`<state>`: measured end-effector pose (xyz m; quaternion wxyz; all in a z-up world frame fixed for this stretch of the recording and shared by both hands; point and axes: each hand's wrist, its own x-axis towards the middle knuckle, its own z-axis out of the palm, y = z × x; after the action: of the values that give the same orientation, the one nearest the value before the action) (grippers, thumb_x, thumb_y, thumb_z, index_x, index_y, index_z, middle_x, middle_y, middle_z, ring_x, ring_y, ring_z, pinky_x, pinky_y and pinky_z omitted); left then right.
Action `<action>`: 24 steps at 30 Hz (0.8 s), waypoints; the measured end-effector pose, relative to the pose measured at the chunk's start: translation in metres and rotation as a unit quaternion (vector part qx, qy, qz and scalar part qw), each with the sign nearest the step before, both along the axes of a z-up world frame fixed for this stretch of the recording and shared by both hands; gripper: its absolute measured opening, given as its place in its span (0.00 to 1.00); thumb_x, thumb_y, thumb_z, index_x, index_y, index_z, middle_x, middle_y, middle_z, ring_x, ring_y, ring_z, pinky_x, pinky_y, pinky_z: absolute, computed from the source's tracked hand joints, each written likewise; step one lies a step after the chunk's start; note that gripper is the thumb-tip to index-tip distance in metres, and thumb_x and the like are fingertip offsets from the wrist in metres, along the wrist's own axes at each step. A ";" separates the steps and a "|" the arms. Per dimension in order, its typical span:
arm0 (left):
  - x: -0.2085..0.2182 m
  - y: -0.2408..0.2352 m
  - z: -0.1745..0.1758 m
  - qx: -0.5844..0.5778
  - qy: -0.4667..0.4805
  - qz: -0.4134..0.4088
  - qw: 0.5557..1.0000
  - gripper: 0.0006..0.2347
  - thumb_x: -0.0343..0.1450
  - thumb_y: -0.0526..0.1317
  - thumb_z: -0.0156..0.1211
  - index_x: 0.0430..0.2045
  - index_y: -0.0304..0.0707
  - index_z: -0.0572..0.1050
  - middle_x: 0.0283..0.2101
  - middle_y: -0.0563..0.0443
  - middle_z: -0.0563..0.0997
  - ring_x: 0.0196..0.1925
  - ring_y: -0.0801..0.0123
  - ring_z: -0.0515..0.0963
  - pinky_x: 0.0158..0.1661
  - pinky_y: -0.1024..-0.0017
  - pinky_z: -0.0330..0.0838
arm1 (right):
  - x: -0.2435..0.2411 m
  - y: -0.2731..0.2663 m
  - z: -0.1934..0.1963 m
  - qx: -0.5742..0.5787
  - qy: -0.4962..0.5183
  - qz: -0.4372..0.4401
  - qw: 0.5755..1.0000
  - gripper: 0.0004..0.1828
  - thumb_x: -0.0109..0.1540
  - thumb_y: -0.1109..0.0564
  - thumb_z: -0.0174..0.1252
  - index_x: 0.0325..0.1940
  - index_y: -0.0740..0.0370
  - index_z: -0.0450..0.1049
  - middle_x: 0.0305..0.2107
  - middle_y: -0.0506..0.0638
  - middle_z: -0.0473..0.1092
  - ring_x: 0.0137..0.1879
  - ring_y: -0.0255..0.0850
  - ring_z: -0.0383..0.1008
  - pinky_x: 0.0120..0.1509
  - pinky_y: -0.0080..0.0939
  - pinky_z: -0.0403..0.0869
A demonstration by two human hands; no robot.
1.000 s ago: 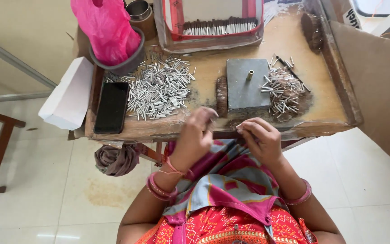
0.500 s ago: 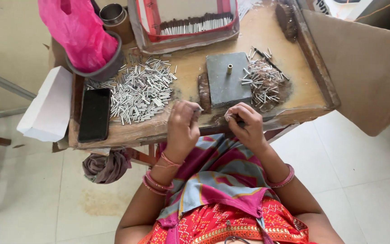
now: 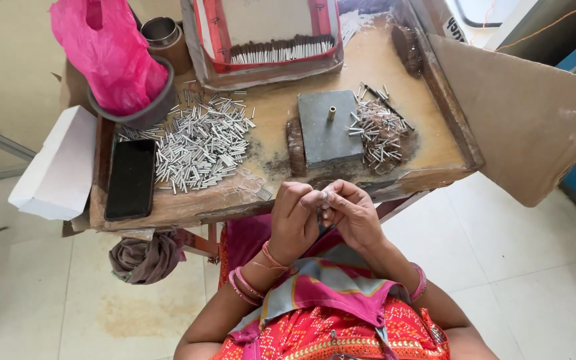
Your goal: The person sits on the floor and assembles small metal pins by hand. They pick up a pin and a small component, fit them together, and place the finished assembly onto a metal block on the table.
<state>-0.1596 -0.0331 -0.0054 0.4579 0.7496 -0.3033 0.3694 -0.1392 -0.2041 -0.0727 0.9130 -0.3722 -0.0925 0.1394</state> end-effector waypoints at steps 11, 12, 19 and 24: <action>0.001 0.007 0.009 0.039 -0.025 -0.034 0.998 0.11 0.66 0.26 0.59 0.42 0.31 0.74 0.44 0.43 0.73 0.47 0.49 0.74 0.50 0.58 0.71 | 0.006 -0.028 0.029 -0.131 -0.046 0.057 0.989 0.07 0.63 0.69 0.60 0.46 0.70 0.74 0.40 0.53 0.74 0.39 0.37 0.79 0.45 0.39 0.81; 0.001 0.007 0.013 0.023 -0.025 -0.035 0.999 0.11 0.65 0.25 0.60 0.40 0.33 0.76 0.43 0.44 0.74 0.47 0.51 0.74 0.49 0.59 0.71 | 0.008 -0.029 0.027 -0.128 -0.064 0.036 0.989 0.06 0.63 0.70 0.60 0.45 0.70 0.75 0.40 0.54 0.74 0.39 0.37 0.79 0.44 0.39 0.80; 0.017 -0.004 -0.050 -0.257 0.230 -0.165 0.924 0.08 0.68 0.22 0.65 0.33 0.34 0.78 0.40 0.50 0.79 0.42 0.70 0.80 0.43 0.74 0.77 | 0.005 -0.021 0.027 -0.056 -0.113 -0.021 0.992 0.04 0.63 0.72 0.56 0.41 0.72 0.75 0.39 0.57 0.71 0.35 0.40 0.76 0.38 0.38 0.78; 0.014 -0.008 -0.049 -0.397 0.360 -0.307 0.787 0.09 0.69 0.21 0.62 0.31 0.35 0.73 0.41 0.50 0.81 0.44 0.73 0.81 0.46 0.73 0.78 | -0.001 -0.016 0.026 -0.004 -0.108 -0.028 0.994 0.06 0.62 0.71 0.54 0.41 0.72 0.74 0.40 0.58 0.71 0.35 0.40 0.76 0.37 0.38 0.78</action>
<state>-0.1459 -0.0414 -0.0541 0.8804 0.4475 -0.1572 0.0010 -0.1398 -0.2205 -0.0466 0.8995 -0.3916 -0.1796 0.0731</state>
